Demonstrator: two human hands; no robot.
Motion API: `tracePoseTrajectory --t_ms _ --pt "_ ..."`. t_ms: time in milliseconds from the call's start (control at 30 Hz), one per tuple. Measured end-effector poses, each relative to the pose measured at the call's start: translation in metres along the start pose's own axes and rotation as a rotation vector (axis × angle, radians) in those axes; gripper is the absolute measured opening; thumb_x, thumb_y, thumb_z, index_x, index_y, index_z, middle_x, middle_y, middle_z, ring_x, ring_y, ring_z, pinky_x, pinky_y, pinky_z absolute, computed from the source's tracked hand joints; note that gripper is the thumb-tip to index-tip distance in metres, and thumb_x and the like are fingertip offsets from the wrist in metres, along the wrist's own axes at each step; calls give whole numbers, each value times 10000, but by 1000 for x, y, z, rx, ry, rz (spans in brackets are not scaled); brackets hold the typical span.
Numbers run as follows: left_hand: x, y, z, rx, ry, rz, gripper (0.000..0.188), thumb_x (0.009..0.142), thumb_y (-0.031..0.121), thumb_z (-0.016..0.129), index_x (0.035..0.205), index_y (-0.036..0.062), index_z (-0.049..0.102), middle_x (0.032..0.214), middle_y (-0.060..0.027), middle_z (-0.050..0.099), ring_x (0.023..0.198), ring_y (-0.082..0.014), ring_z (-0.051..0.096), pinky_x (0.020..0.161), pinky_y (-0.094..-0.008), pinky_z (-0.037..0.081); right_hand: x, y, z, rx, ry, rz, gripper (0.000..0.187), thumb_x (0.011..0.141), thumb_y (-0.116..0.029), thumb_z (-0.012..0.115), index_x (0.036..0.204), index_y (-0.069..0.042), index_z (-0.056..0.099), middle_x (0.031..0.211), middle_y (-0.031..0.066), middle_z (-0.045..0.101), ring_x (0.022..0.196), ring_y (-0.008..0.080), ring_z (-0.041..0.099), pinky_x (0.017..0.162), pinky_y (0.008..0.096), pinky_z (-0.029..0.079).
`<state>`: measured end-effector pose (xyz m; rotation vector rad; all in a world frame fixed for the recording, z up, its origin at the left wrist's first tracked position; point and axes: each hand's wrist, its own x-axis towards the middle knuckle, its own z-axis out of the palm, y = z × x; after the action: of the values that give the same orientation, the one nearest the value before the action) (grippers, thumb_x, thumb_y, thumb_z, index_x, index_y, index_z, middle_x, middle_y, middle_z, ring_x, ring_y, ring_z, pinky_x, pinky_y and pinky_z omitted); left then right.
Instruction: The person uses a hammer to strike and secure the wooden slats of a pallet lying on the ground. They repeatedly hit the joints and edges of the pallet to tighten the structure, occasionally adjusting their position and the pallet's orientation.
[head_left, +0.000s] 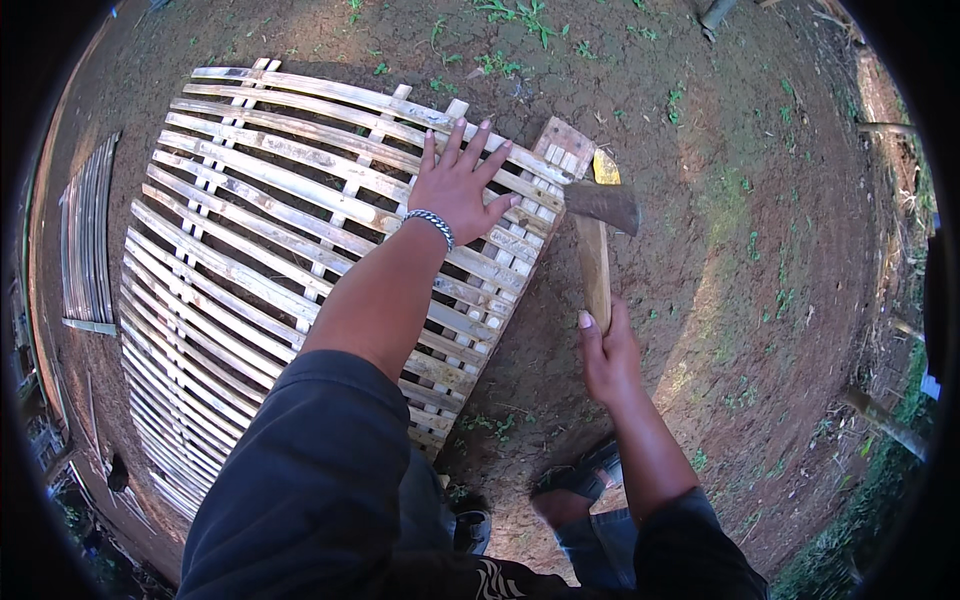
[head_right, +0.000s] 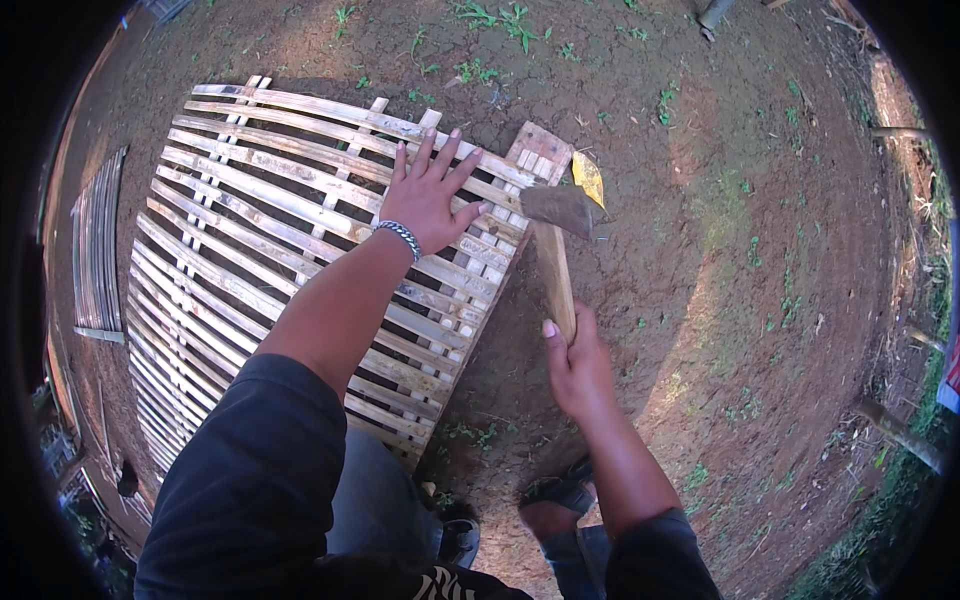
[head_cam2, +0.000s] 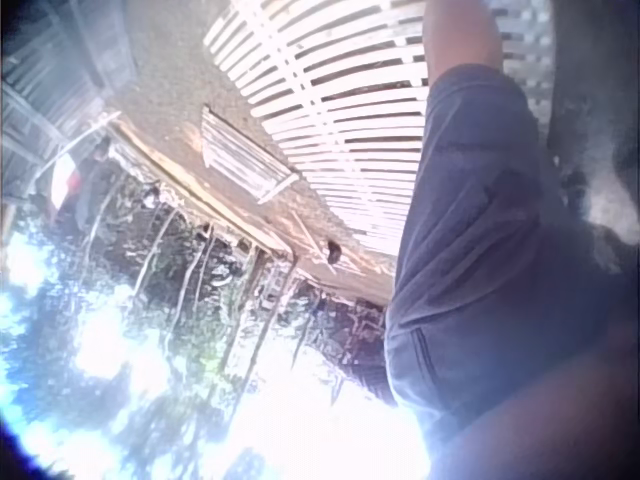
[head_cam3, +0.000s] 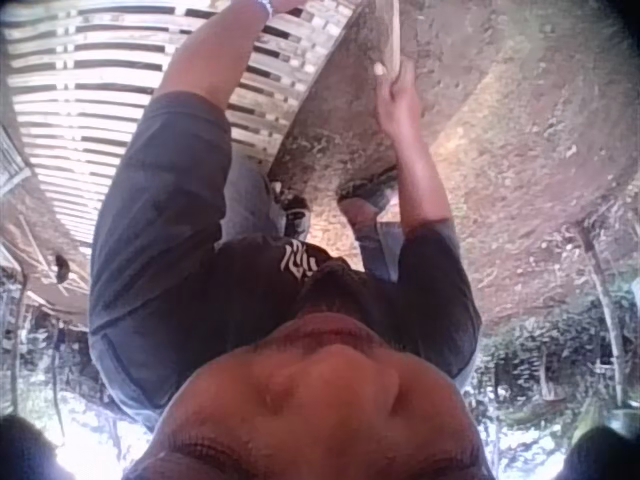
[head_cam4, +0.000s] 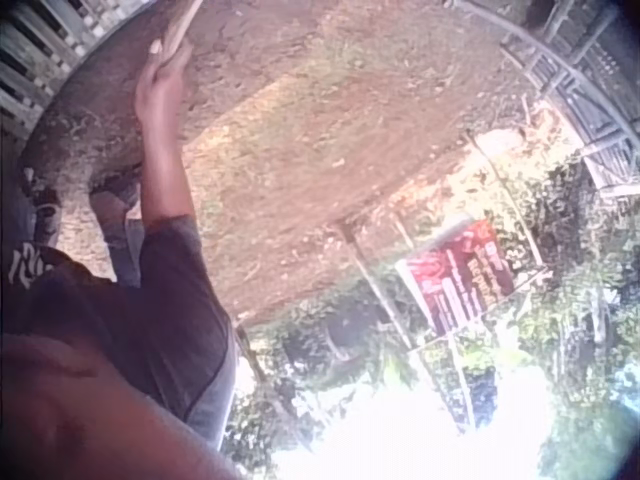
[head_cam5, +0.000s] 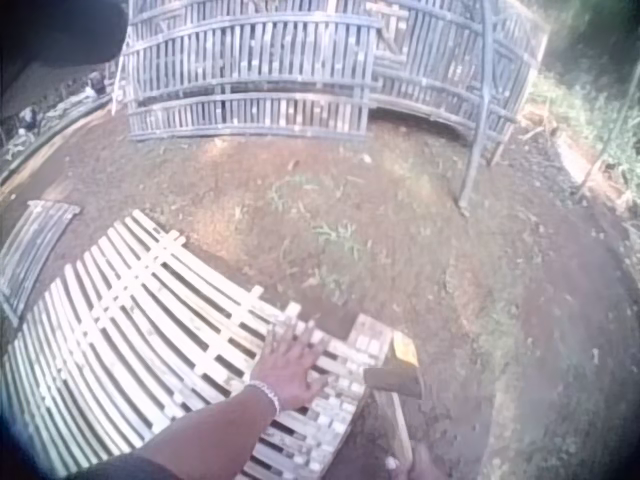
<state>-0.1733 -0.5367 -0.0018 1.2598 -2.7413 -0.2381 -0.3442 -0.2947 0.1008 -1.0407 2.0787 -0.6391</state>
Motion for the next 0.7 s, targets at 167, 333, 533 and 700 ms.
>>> tracePoseTrajectory --t_ms 167,333,533,700 --pt "-1 3 3 -28 25 9 762 988 668 438 1628 279 301 1722 -89 184 1594 -348 102 1266 -609 40 20 -26 -13 439 86 -153 398 1078 -290 526 1338 -9 417 811 99 613 725 147 632 637 319 526" --pt "-1 -2 4 -5 14 9 756 989 669 433 1629 289 297 1722 -92 180 1593 -354 104 1265 -614 46 17 -17 -4 278 87 -54 415 1082 -315 522 1338 -8 407 763 68 594 691 120 614 605 281 512" --pt "-1 0 -5 3 -33 -6 750 994 659 430 1637 308 272 1729 -85 158 1597 -344 86 1267 -609 39 25 -37 -23 17 -16 25 370 1078 -325 529 1265 -7 497 833 179 669 720 262 692 623 368 536" --pt "5 5 -4 -20 -42 -1 748 999 676 393 1637 305 272 1734 -69 143 1601 -337 69 1267 -610 13 8 11 -3 -181 96 -144 357 1064 -282 546 1272 2 487 802 220 670 692 390 705 610 456 543"
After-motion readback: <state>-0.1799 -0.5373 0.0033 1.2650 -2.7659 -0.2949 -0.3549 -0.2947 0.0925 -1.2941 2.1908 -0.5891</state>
